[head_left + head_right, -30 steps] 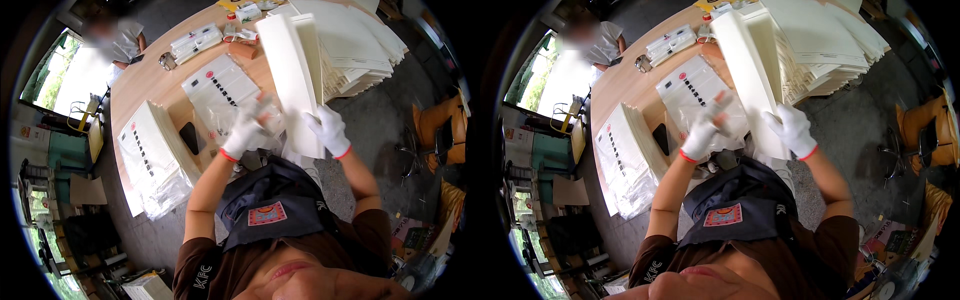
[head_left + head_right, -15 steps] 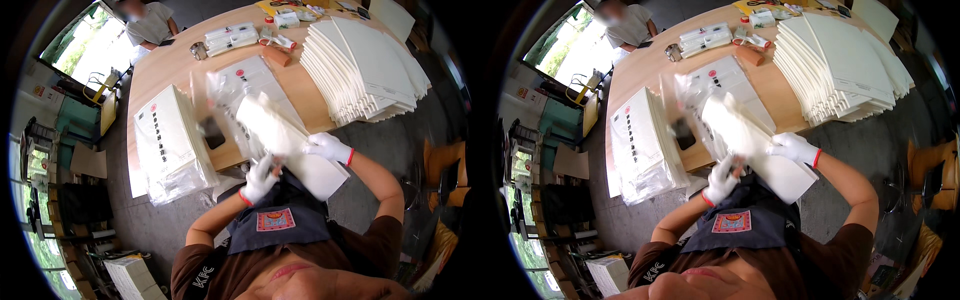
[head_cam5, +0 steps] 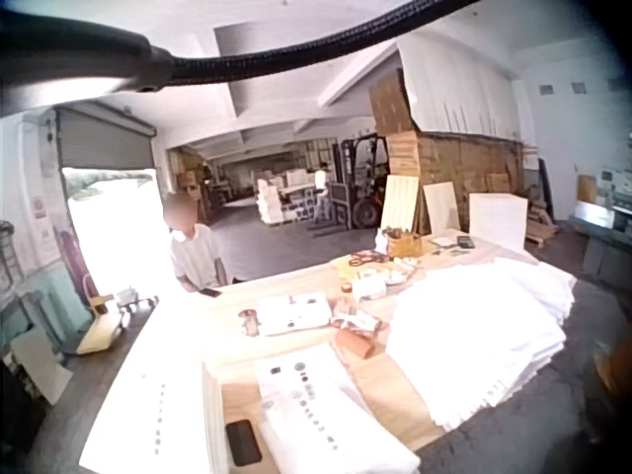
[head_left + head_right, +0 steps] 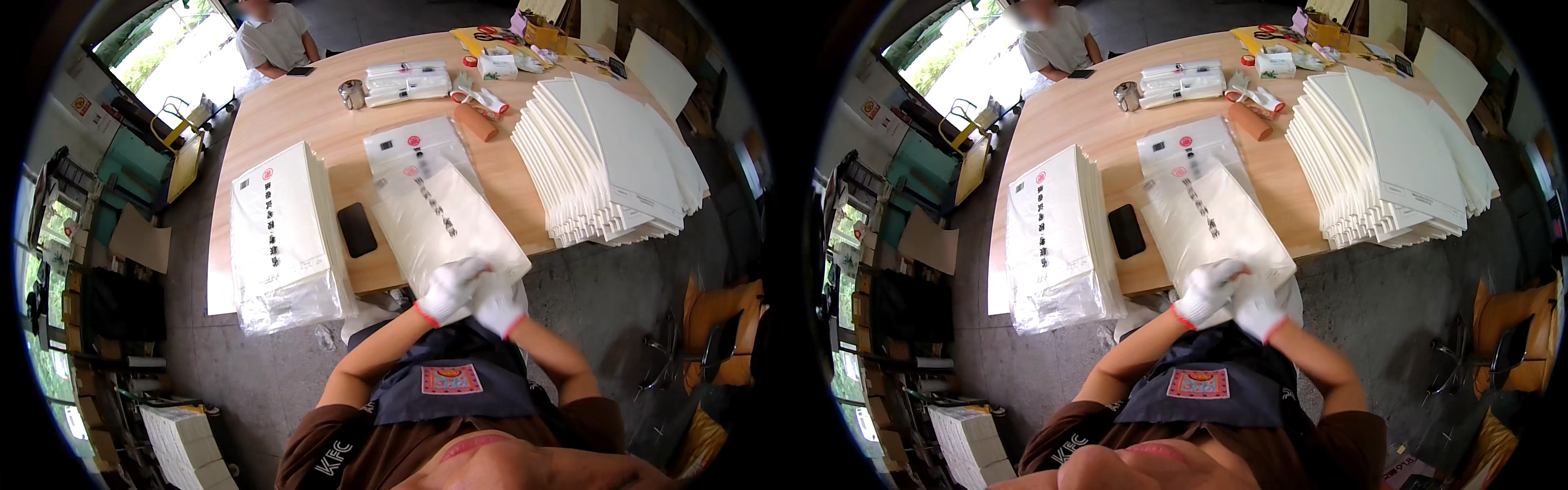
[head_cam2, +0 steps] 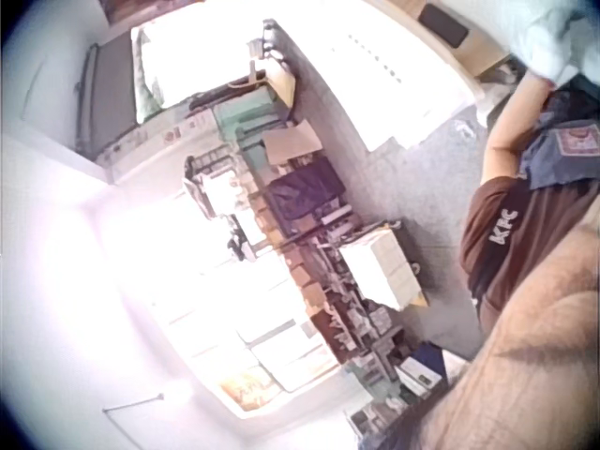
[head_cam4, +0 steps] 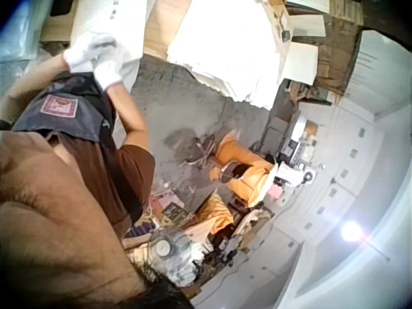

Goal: The person repeatedly picks up stacks of white paper documents, places them into clear plastic sleeves, and sets the sealed packages on the table. The person continues this one-at-a-time packaging process for the duration of the clip.

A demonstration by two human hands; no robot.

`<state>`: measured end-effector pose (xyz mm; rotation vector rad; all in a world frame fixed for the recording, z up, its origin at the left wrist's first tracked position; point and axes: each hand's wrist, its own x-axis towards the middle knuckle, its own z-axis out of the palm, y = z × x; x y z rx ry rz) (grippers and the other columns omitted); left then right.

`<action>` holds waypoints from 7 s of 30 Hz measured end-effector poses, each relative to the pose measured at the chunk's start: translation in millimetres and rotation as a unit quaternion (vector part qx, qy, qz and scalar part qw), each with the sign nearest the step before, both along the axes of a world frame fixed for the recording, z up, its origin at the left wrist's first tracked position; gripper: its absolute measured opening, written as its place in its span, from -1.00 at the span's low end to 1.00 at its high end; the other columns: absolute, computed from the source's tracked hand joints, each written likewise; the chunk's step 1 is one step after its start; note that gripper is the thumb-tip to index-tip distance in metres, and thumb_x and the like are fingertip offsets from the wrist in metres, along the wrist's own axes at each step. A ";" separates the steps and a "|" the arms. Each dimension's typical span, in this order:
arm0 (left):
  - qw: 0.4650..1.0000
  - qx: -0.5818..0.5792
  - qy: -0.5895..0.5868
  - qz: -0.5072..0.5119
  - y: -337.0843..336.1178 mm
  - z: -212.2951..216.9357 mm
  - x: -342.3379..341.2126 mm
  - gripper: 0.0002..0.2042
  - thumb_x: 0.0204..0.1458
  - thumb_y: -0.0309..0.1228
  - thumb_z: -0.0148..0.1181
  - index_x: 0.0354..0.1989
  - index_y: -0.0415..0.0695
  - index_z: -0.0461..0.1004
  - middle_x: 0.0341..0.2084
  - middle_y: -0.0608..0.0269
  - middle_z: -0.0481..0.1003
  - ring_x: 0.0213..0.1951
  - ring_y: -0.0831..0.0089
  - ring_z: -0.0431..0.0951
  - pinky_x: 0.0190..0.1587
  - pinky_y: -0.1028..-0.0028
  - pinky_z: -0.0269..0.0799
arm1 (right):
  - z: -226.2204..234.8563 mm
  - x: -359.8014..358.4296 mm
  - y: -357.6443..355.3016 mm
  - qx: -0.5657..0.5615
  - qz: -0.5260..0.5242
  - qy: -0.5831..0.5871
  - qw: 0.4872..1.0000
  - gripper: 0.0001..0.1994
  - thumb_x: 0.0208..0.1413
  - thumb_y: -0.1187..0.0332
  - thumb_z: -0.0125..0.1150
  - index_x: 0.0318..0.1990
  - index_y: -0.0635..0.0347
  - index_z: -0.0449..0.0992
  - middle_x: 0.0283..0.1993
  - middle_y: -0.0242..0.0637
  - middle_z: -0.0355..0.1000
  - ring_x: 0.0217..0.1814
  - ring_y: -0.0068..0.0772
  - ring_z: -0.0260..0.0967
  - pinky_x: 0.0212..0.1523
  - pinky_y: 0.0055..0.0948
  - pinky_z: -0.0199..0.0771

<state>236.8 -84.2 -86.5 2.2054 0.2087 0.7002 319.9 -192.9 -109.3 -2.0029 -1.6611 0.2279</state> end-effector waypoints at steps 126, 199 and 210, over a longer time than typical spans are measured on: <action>0.964 -0.254 0.074 -0.016 125.7 -7.0 52.1 -0.72 0.01 -0.58 -0.02 -0.08 -0.09 0.40 -0.34 0.24 0.56 -0.37 0.50 0.55 -0.38 0.45 0.46 | -65.9 102.4 22.6 -0.114 -0.208 0.237 0.942 -0.57 0.13 -0.01 0.02 -0.40 0.21 0.55 -0.44 -0.08 0.48 -0.38 -0.18 0.45 -0.29 -0.25 0.44; 0.962 -0.267 0.010 -0.056 122.4 95.5 -6.1 -0.45 0.02 -0.45 0.15 0.25 -0.10 0.25 0.18 0.23 0.33 -0.09 0.30 0.49 -0.03 0.43 0.39 | 112.2 69.4 -52.5 -0.058 -0.008 -0.330 0.942 -0.82 -0.09 0.22 0.18 -0.42 0.10 0.44 -0.29 -0.23 0.40 -0.45 -0.30 0.45 -0.55 -0.32 0.46; 0.992 -0.112 0.062 0.002 -0.6 44.1 -64.9 -0.67 0.03 -0.44 0.08 0.01 -0.07 0.41 -0.43 0.06 0.51 -0.43 0.20 0.56 -0.34 0.35 0.48 | 49.8 89.6 -25.2 -0.137 0.042 0.226 0.964 -0.78 0.09 0.23 0.14 -0.36 0.22 0.49 -0.34 -0.36 0.49 -0.39 -0.41 0.46 -0.37 -0.42 0.45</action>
